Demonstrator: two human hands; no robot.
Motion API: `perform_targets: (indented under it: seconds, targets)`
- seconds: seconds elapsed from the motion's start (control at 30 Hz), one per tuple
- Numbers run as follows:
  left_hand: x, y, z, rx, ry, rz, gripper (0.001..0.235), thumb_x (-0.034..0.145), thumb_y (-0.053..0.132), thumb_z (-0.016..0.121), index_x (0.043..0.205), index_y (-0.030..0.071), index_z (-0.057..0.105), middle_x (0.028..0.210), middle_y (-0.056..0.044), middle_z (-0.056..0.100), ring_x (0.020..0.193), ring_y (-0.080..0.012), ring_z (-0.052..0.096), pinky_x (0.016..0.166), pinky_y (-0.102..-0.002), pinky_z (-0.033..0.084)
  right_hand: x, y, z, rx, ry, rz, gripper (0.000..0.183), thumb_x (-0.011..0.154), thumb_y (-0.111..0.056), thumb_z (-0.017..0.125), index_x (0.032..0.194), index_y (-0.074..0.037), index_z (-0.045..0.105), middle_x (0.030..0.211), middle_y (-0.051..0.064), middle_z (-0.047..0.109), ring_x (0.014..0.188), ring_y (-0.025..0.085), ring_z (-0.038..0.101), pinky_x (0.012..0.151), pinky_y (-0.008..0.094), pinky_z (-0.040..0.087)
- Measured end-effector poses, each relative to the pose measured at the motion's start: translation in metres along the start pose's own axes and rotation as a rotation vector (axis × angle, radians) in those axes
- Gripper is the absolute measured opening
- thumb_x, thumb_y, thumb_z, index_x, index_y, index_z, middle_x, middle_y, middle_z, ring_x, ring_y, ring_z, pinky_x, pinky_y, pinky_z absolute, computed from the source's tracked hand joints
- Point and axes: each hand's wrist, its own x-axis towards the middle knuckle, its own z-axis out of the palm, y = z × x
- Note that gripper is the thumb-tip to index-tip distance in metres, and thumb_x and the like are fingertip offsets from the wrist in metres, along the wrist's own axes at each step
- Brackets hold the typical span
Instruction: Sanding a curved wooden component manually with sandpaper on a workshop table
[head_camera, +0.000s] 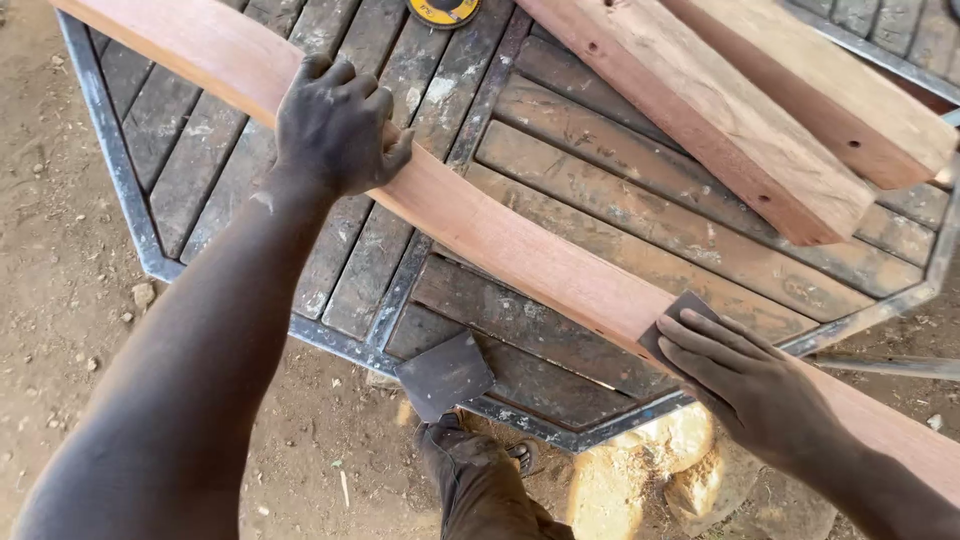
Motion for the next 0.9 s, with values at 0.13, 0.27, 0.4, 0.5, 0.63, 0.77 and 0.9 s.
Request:
perform_targets:
  seconds: [0.13, 0.27, 0.4, 0.5, 0.63, 0.77, 0.9]
  targets:
    - [0.003, -0.003, 0.004, 0.006, 0.096, 0.003, 0.041, 0.097, 0.054, 0.061, 0.088, 0.018, 0.077, 0.087, -0.002, 0.074, 0.088, -0.0247, 0.068, 0.097, -0.040, 0.045, 0.118, -0.012, 0.032, -0.034, 0.028, -0.134, 0.058, 0.098, -0.013, 0.051, 0.155, -0.011, 0.043, 0.157, 0.007, 0.050, 0.153, 0.033, 0.037, 0.126, 0.044, 0.030]
    - [0.003, -0.005, 0.005, -0.042, 0.143, 0.018, 0.033, 0.102, 0.042, 0.061, 0.084, 0.015, 0.072, 0.084, -0.004, 0.073, 0.083, -0.0259, 0.066, 0.094, -0.040, 0.044, 0.244, -0.026, 0.067, 0.119, 0.120, -0.270, 0.051, 0.103, -0.011, 0.054, 0.153, -0.009, 0.047, 0.160, 0.008, 0.047, 0.151, 0.032, 0.037, 0.127, 0.044, 0.026]
    - [0.007, -0.009, 0.013, 0.000, 0.107, 0.032, 0.033, 0.109, 0.039, 0.055, 0.086, 0.019, 0.067, 0.080, -0.002, 0.072, 0.072, -0.0179, 0.060, 0.089, -0.035, 0.042, 0.253, -0.029, 0.064, 0.032, 0.057, -0.185, 0.060, 0.093, -0.009, 0.068, 0.151, -0.010, 0.051, 0.158, 0.014, 0.047, 0.145, 0.035, 0.046, 0.120, 0.049, 0.037]
    - [0.004, -0.008, 0.007, -0.019, 0.141, 0.029, 0.026, 0.099, 0.038, 0.062, 0.083, 0.018, 0.065, 0.081, -0.001, 0.071, 0.082, -0.0239, 0.064, 0.095, -0.037, 0.044, 0.193, -0.039, 0.042, 0.066, -0.059, -0.102, 0.062, 0.093, -0.011, 0.061, 0.152, -0.013, 0.044, 0.158, 0.009, 0.047, 0.148, 0.033, 0.042, 0.118, 0.054, 0.037]
    - [0.006, -0.008, 0.009, -0.095, -0.002, -0.042, 0.037, 0.110, 0.037, 0.050, 0.088, 0.015, 0.071, 0.087, -0.006, 0.078, 0.079, -0.0222, 0.070, 0.094, -0.039, 0.047, 0.143, -0.038, 0.041, 0.003, -0.037, -0.079, 0.060, 0.095, -0.026, 0.061, 0.152, -0.014, 0.048, 0.159, 0.005, 0.047, 0.150, 0.025, 0.039, 0.122, 0.042, 0.032]
    - [0.001, 0.002, 0.017, -0.111, 0.198, -0.016, 0.023, 0.099, 0.030, 0.059, 0.083, 0.018, 0.069, 0.080, -0.002, 0.074, 0.076, -0.0232, 0.065, 0.089, -0.039, 0.044, 0.231, -0.045, 0.071, 0.054, 0.102, -0.164, 0.056, 0.100, -0.022, 0.060, 0.154, -0.014, 0.048, 0.158, 0.003, 0.050, 0.149, 0.026, 0.041, 0.123, 0.042, 0.031]
    - [0.004, -0.008, 0.012, -0.091, 0.216, 0.005, 0.022, 0.091, 0.031, 0.059, 0.078, 0.015, 0.069, 0.078, -0.007, 0.071, 0.074, -0.0256, 0.063, 0.082, -0.039, 0.046, 0.270, -0.037, 0.075, 0.207, 0.125, -0.266, 0.052, 0.107, -0.023, 0.055, 0.155, -0.007, 0.046, 0.161, 0.012, 0.045, 0.154, 0.030, 0.033, 0.126, 0.044, 0.028]
